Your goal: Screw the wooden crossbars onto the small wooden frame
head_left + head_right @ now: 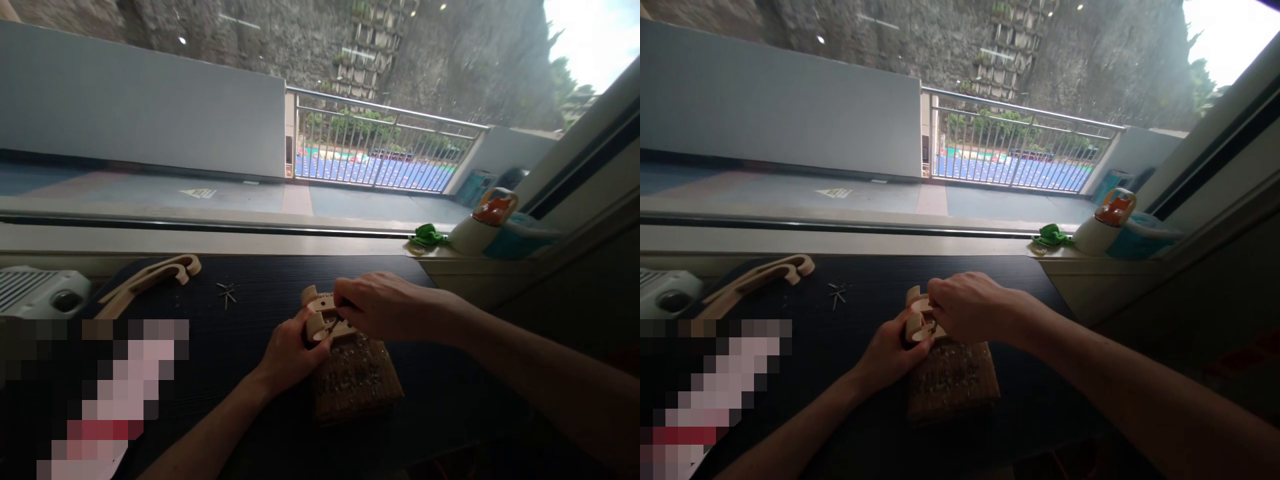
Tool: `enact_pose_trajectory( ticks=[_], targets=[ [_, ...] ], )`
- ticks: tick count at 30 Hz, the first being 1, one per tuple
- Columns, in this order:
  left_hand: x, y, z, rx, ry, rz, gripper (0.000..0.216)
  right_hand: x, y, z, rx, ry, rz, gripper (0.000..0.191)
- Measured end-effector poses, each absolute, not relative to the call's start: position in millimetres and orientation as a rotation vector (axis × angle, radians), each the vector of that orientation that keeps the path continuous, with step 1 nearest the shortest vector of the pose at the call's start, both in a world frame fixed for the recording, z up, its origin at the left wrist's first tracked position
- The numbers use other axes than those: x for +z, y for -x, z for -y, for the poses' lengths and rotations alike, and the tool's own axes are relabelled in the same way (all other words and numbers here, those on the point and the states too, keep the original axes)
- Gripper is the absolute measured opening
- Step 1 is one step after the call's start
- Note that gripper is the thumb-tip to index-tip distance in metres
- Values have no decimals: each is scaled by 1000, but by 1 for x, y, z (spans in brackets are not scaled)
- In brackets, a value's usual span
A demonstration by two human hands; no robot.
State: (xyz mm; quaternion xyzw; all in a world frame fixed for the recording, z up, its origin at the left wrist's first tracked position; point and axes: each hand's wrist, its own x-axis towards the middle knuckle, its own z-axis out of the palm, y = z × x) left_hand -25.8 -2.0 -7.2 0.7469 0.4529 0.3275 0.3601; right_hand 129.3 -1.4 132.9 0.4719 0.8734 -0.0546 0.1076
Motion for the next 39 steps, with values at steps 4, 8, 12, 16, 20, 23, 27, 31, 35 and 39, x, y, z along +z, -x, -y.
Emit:
enact_pose_trajectory(
  ticks=[4, 8, 12, 16, 20, 23, 27, 31, 35, 39],
  targets=[
    [-9, 25, 2, 847, -1942, -1177, 40, 126, -129, 3, -140, -1469, -2582, 23],
    [-12, 25, 2, 849, -1966, -1210, 38, 121, -129, -2, -156, -1587, -2573, 21],
    [-13, 26, 2, 829, -1972, -1241, 36, 118, -129, -7, -203, -1664, -2540, 20],
    [-12, 25, 2, 862, -1973, -1190, 35, 125, -129, -8, -192, -1611, -2515, 23],
    [-11, 25, 2, 886, -1969, -1172, 29, 134, -130, -10, -113, -1474, -2470, 26],
    [-12, 25, 2, 895, -1983, -1186, 24, 131, -132, -13, -104, -1482, -2495, 26],
    [-13, 26, 2, 887, -1997, -1195, 21, 119, -130, -7, -81, -1602, -2539, 23],
    [-13, 25, 2, 908, -2007, -1158, 27, 113, -129, 2, -79, -1640, -2568, 23],
    [-14, 24, 2, 918, -1990, -1186, 32, 109, -133, -1, -100, -1704, -2563, 24],
    [-14, 25, 2, 901, -1997, -1189, 34, 113, -137, -6, -136, -1715, -2508, 26]
  ],
)
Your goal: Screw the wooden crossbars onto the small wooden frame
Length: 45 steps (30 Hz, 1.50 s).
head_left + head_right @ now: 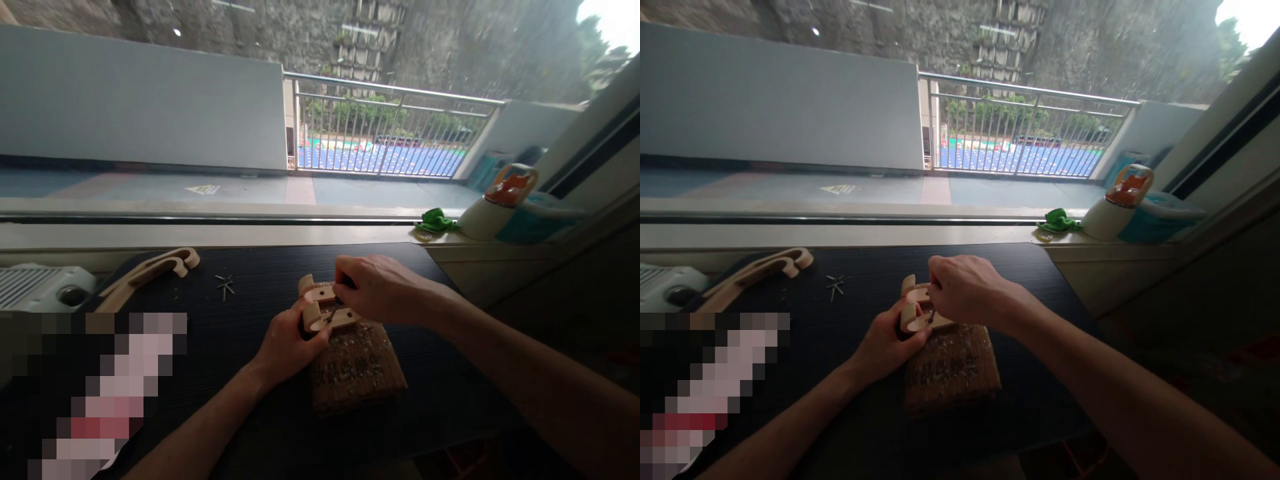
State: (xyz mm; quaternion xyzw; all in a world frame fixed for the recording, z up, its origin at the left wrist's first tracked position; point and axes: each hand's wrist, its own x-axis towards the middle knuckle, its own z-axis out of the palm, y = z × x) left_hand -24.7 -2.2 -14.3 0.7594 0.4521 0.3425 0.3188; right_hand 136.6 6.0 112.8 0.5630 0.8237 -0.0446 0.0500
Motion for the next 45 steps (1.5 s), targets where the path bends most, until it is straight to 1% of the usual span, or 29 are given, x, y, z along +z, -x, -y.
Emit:
enact_pose_trajectory(
  ticks=[3, 6, 10, 13, 18, 21, 24, 27, 29, 33, 36, 40, 45],
  targets=[
    [-13, 26, 2, 907, -1992, -1156, 36, 125, -136, -6, -89, -1555, -2496, 25],
    [-12, 26, 2, 904, -1977, -1147, 39, 138, -132, -5, -43, -1339, -2499, 19],
    [-13, 25, 2, 878, -1968, -1159, 39, 144, -122, -8, 10, -1164, -2550, 15],
    [-14, 25, 2, 862, -1976, -1200, 37, 140, -120, -11, -7, -1140, -2585, 16],
    [-16, 26, 1, 853, -2014, -1224, 37, 132, -130, -17, -164, -1346, -2620, 23],
    [-15, 26, 1, 840, -2016, -1228, 37, 135, -130, -17, -154, -1357, -2554, 26],
    [-13, 26, 2, 842, -1998, -1238, 39, 146, -119, -14, -72, -1267, -2422, 23],
    [-12, 26, 3, 849, -1982, -1226, 38, 154, -111, -13, 9, -1152, -2321, 13],
    [-12, 26, 3, 850, -1980, -1217, 36, 153, -111, -14, 75, -1035, -2351, 7],
    [-13, 26, 3, 843, -1978, -1237, 34, 141, -117, -16, 120, -837, -2528, 9],
    [-13, 26, 3, 846, -1984, -1238, 34, 137, -117, -15, 88, -902, -2550, 9],
    [-14, 26, 3, 862, -1991, -1236, 31, 145, -108, -14, -3, -1054, -2418, 9],
    [-14, 25, 3, 888, -1978, -1216, 36, 150, -104, -12, 7, -1090, -2418, 10]
  ],
)
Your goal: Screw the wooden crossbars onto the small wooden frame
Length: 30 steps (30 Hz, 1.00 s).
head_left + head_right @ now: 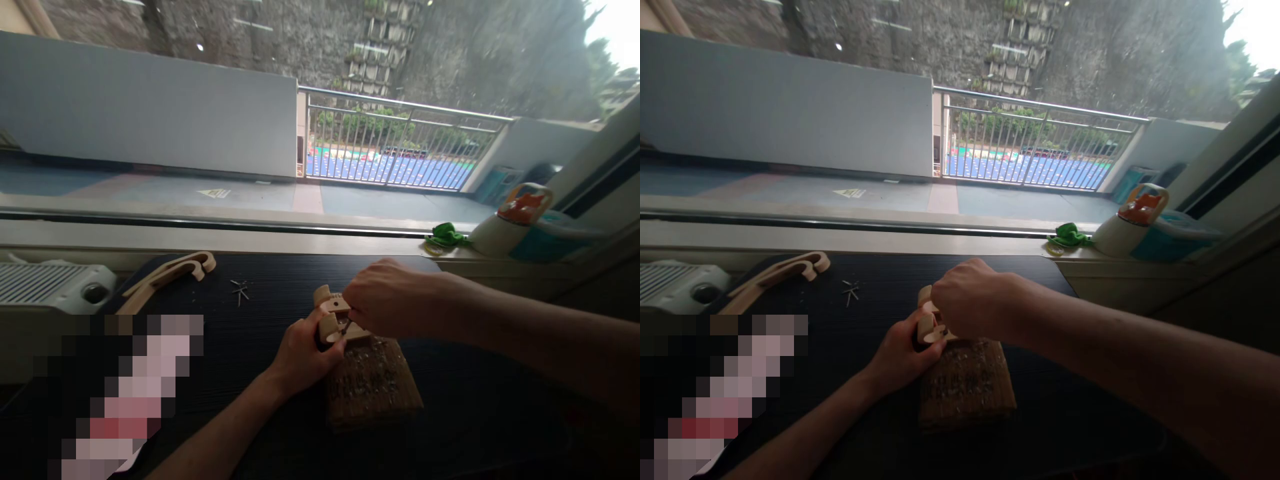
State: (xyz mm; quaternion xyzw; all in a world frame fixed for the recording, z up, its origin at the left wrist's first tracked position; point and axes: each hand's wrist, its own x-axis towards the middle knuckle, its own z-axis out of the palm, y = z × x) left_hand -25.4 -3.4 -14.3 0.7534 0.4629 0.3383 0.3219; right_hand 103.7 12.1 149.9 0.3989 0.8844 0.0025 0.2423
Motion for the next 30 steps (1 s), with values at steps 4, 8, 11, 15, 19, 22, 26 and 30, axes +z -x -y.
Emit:
enact_pose_trajectory(
  ticks=[4, 8, 11, 15, 19, 22, 26, 30],
  targets=[
    [-12, 25, 4, 885, -1952, -1209, 36, 148, -101, -9, 64, -1034, -2459, 5],
    [-12, 27, 3, 842, -1943, -1222, 34, 145, -98, -7, 27, -960, -2479, 10],
    [-13, 27, 2, 820, -1957, -1228, 35, 138, -101, -9, 2, -952, -2512, 14],
    [-13, 26, 2, 827, -1947, -1233, 37, 132, -107, -11, -10, -1007, -2498, 11],
    [-12, 26, 3, 844, -1943, -1200, 42, 138, -109, -11, -9, -1156, -2440, 15],
    [-11, 26, 3, 850, -1944, -1179, 41, 144, -107, -9, -4, -1225, -2400, 16],
    [-10, 26, 3, 851, -1935, -1194, 38, 151, -105, -6, -73, -1117, -2419, 16],
    [-9, 27, 3, 848, -1911, -1177, 35, 157, -107, -5, -114, -938, -2474, 16]
  ],
)
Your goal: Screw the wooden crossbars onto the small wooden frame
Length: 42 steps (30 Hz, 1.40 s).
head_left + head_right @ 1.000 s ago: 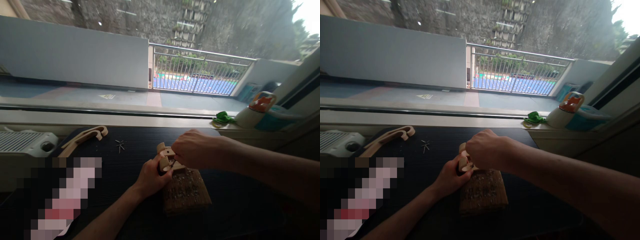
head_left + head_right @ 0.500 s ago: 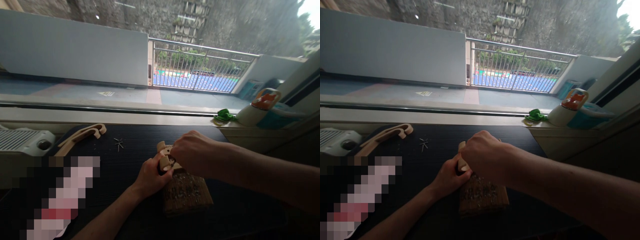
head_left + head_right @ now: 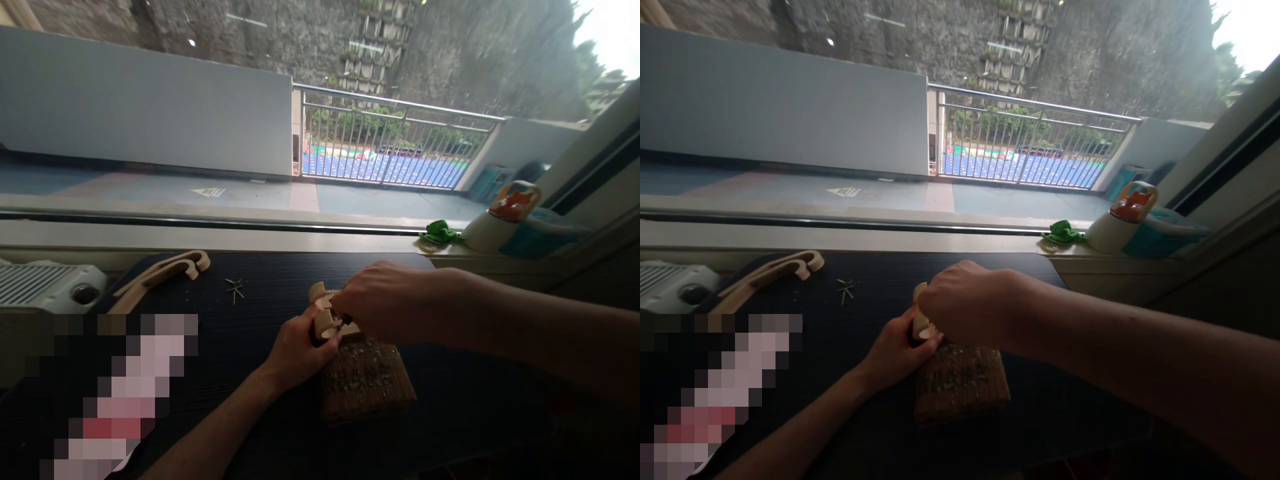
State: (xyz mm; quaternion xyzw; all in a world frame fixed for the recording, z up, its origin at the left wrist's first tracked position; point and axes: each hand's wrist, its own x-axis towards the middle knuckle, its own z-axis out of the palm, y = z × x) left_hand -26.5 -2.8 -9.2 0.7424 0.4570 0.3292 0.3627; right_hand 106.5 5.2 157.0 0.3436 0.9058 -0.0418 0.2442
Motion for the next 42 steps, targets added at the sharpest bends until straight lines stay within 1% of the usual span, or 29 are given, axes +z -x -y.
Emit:
enact_pose_trajectory(
  ticks=[5, 11, 15, 19, 23, 27, 30, 33, 36, 38, 42],
  targets=[
    [-10, 27, 2, 817, -1937, -1197, 35, 153, -109, -8, -97, -897, -2517, 11],
    [-13, 28, 2, 830, -1995, -1228, 35, 142, -115, -8, -172, -1124, -2481, 14],
    [-13, 28, 2, 846, -1988, -1209, 39, 141, -122, -8, -183, -1266, -2497, 18],
    [-8, 32, 0, 810, -1975, -1184, 41, 144, -121, -8, -122, -1324, -2419, 22],
    [5, 41, -2, 657, -2035, -1195, 32, 146, -111, -4, -46, -1252, -2425, 17],
    [18, 47, -3, 555, -2065, -1146, 24, 149, -101, 1, -153, -1056, -2453, 10],
    [18, 48, -4, 530, -2046, -1142, 20, 149, -97, 2, -196, -1015, -2433, 11],
    [12, 46, -5, 526, -1988, -1131, 20, 146, -96, 2, -225, -1031, -2456, 12],
    [5, 44, -5, 554, -1931, -1085, 20, 143, -100, -3, -264, -1115, -2457, 13],
    [2, 42, -5, 578, -1902, -1076, 21, 140, -105, -9, -276, -1211, -2475, 18],
    [-1, 41, -4, 603, -1826, -1113, 28, 134, -118, -16, -300, -1418, -2483, 22]
  ],
)
